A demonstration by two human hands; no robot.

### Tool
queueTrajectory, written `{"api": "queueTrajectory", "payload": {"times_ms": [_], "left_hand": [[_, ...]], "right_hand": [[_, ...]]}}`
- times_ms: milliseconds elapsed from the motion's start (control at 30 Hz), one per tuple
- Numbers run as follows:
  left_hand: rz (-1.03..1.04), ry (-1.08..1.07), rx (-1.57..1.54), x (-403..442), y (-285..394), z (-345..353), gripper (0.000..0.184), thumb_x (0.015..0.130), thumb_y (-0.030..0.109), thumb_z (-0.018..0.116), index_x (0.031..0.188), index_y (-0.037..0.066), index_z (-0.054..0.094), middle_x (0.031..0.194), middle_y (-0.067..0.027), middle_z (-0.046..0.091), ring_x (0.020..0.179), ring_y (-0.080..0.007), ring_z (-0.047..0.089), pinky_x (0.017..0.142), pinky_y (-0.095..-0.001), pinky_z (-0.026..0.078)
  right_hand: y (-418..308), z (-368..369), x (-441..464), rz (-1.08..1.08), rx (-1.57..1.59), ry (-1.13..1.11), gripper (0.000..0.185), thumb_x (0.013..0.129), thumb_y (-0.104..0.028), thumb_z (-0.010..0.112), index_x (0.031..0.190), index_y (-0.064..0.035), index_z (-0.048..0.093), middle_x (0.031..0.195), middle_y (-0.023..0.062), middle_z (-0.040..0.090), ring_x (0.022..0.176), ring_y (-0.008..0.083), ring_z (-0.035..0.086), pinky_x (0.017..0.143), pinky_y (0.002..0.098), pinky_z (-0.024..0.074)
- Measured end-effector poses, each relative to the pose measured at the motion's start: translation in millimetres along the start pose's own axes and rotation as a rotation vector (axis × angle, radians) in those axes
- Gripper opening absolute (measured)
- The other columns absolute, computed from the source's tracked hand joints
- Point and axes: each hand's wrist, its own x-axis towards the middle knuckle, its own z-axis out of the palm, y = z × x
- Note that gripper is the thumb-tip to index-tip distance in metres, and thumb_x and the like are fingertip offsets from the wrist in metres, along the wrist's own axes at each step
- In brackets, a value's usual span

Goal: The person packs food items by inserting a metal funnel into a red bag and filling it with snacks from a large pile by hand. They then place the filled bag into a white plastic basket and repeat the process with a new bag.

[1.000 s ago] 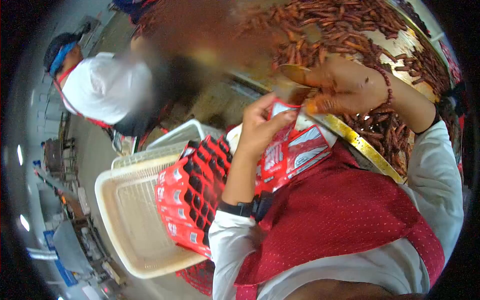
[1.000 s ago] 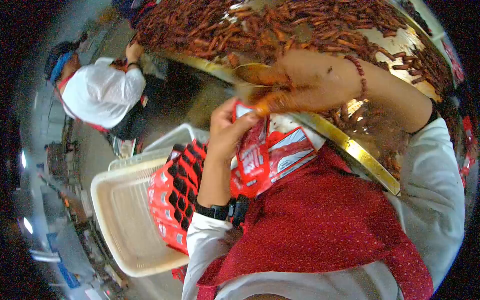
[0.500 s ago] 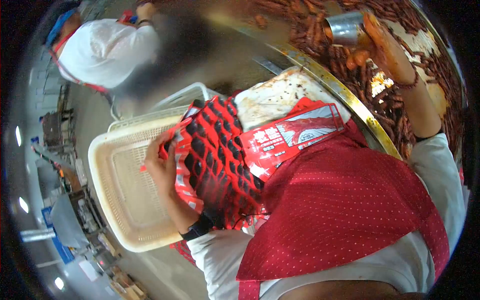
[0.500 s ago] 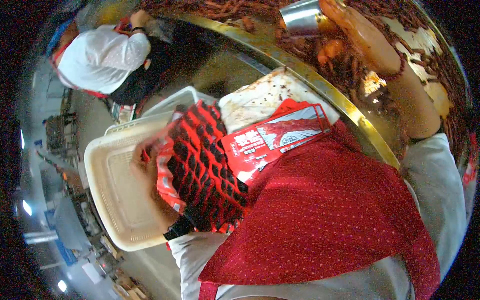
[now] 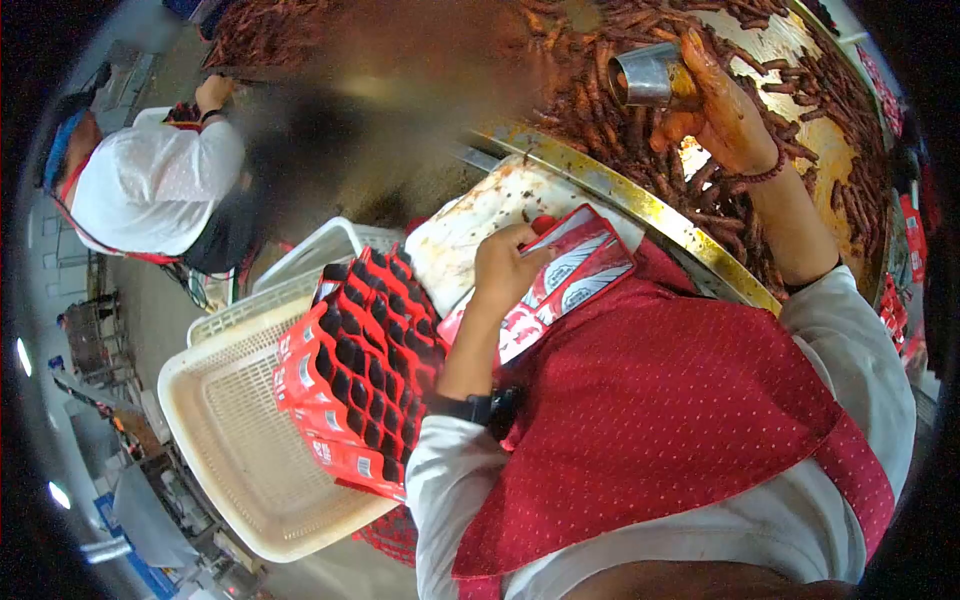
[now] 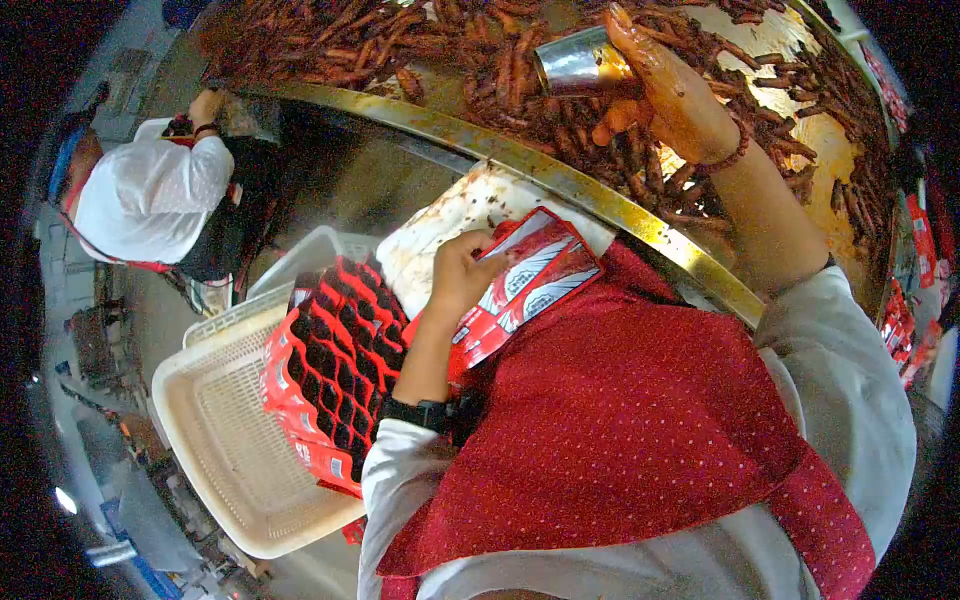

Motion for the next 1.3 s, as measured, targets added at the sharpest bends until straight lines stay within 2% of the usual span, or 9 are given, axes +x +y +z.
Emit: {"api": "queueTrajectory", "payload": {"times_ms": [67,333,567,700,733,900,1000,1067,1300], "left_hand": [[0.425,0.342,0.3,-6.9,-3.2,5.1,0.028,0.064,0.024,0.068,0.084,0.008,0.058,0.075,-0.0116,0.058,0.07,-0.029,0.056,0.064,-0.0377,0.044],[0.012,-0.301,-0.358,-39.0,4.5,-27.4,0.015,0.076,0.018,0.06,0.082,0.005,0.06,0.065,-0.002,0.056,0.052,-0.0069,0.045,0.047,-0.0242,0.036],[0.161,0.228,-0.737,-56.5,27.9,-51.7,0.009,0.069,-0.009,0.059,0.07,-0.001,0.055,0.074,-0.0057,0.061,0.064,-0.0066,0.055,0.06,-0.0194,0.044],[0.316,0.239,-0.564,-56.9,41.4,-51.0,0.015,0.068,-0.008,0.061,0.082,-0.004,0.059,0.075,-0.0051,0.061,0.069,-0.0074,0.056,0.063,-0.0199,0.045],[0.268,0.194,-0.721,-57.0,49.7,-44.7,0.021,0.068,-0.007,0.061,0.089,-0.004,0.059,0.077,-0.0045,0.061,0.069,-0.0068,0.055,0.063,-0.0196,0.045],[0.211,-0.051,-0.796,-40.3,49.9,-21.4,0.031,0.065,-0.005,0.063,0.095,-0.001,0.057,0.088,-0.004,0.059,0.079,-0.0091,0.054,0.074,-0.0231,0.043],[0.215,-0.071,-0.991,-46.2,46.1,-32.2,0.032,0.062,-0.001,0.065,0.092,-0.001,0.056,0.088,-0.006,0.06,0.079,-0.011,0.055,0.075,-0.0248,0.043],[0.161,-0.048,-1.103,-45.5,42.3,-41.4,0.033,0.063,0.003,0.066,0.094,-0.001,0.055,0.089,-0.0096,0.06,0.079,-0.0133,0.057,0.073,-0.0287,0.045],[0.167,0.104,-1.005,-34.8,31.4,-45.1,0.031,0.068,0.0,0.061,0.098,-0.001,0.055,0.091,-0.0082,0.06,0.08,-0.0113,0.056,0.075,-0.0249,0.043]], "right_hand": [[0.2,-2.0,-3.3,-0.012,0.007,0.103,0.049,0.086,-0.042,0.036,0.118,-0.0051,0.038,0.1,0.0049,0.052,0.064,0.0162,0.056,0.053,0.0282,0.0495],[18.9,21.0,-11.3,0.154,0.065,0.055,0.042,0.084,-0.045,0.039,0.105,-0.0092,0.044,0.086,0.0067,0.058,0.053,0.0177,0.058,0.046,0.0299,0.0488],[13.7,55.0,-9.7,0.524,0.36,-0.319,0.048,0.081,-0.049,0.041,0.11,-0.0103,0.045,0.091,0.009,0.058,0.055,0.0183,0.059,0.046,0.0346,0.0529],[14.2,57.7,-8.0,0.264,-0.469,-0.46,0.051,0.082,-0.051,0.038,0.105,-0.0057,0.048,0.073,0.0072,0.059,0.043,0.0149,0.051,0.039,0.0263,0.0448],[6.7,62.9,-13.6,0.103,-0.728,-0.534,0.055,0.082,-0.053,0.038,0.072,-0.0012,0.056,0.057,0.0079,0.054,0.046,0.0111,0.052,0.042,0.025,0.041],[6.0,80.4,-19.7,-0.419,-1.009,-0.713,0.047,0.081,-0.044,0.045,0.075,0.0022,0.051,0.058,0.021,0.05,0.052,0.0375,0.048,0.048,0.0384,0.0408],[-3.7,73.7,-11.2,-0.416,-0.696,-0.801,0.039,0.082,-0.035,0.048,0.088,0.0037,0.05,0.065,0.0211,0.052,0.056,0.0338,0.051,0.051,0.0352,0.0425],[2.6,53.3,11.5,-0.28,-0.446,-0.338,0.026,0.079,-0.024,0.049,0.1,-0.0086,0.05,0.085,0.0179,0.056,0.077,0.0309,0.054,0.067,0.0356,0.0438],[151.6,-47.7,121.6,-0.193,-1.61,-0.236,0.031,0.074,-0.013,0.048,0.104,-0.0105,0.05,0.088,0.0164,0.058,0.083,0.0352,0.054,0.072,0.0387,0.0452]]}}
